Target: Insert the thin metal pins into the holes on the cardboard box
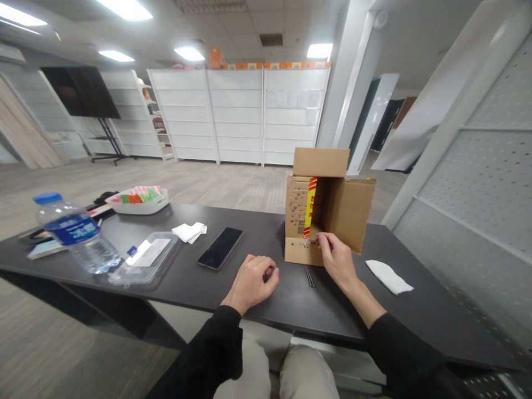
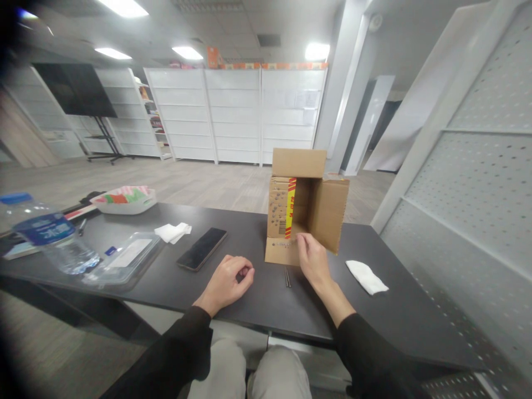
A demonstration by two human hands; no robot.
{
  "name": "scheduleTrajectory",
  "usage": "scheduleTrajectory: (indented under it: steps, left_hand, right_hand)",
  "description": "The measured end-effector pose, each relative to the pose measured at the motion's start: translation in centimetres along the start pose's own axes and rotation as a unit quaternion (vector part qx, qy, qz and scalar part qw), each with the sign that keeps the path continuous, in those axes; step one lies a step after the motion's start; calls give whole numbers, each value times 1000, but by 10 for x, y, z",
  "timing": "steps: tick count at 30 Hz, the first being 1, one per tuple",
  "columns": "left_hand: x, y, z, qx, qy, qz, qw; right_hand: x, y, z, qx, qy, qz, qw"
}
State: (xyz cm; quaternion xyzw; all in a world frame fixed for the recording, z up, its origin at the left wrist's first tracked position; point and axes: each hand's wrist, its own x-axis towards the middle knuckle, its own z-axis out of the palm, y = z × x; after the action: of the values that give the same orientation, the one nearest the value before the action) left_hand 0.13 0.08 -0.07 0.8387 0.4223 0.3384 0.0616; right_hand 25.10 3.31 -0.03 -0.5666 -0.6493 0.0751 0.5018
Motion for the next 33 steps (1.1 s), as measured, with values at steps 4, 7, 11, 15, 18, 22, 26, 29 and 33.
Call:
scheduleTrajectory:
  steps: [4,7,11,15,18,22,26,29,33]
  left_hand:
    - [0,0,0,1,1,-2,1000]
    - [1,1,-1,0,-1,-2,1000]
    - [0,1,-1,-2,-1,-1,1000]
    - [0,1,-1,-2,2,-1,1000]
    - [0,1,-1,-1,1,0,1000]
    - [1,1,-2,-2,1,-1,1000]
    - [1,2,-2,-6,4,-1,1000]
    - [1,1,-1,-6,4,-1,1000]
    - [1,0,-1,-5,4,1,1000]
  right_hand:
    - [0,4,1,-12,-6,-10,1000]
    - [0,6,1,-22,-10,-28,999]
    - [-1,5,1,-51,-20,-71,996]
    - [-2,4,0,-100,-37,-103,989]
    - [-2,7,1,-122,-39,-95,987]
    - [-2,11,2,-133,-45,-95,986]
    - [-5,13,2,-129,-24,-117,984]
    - [-9,12,0,-135,-22,-134,981]
    - [-12,12,-1,-157,-30,-144,977]
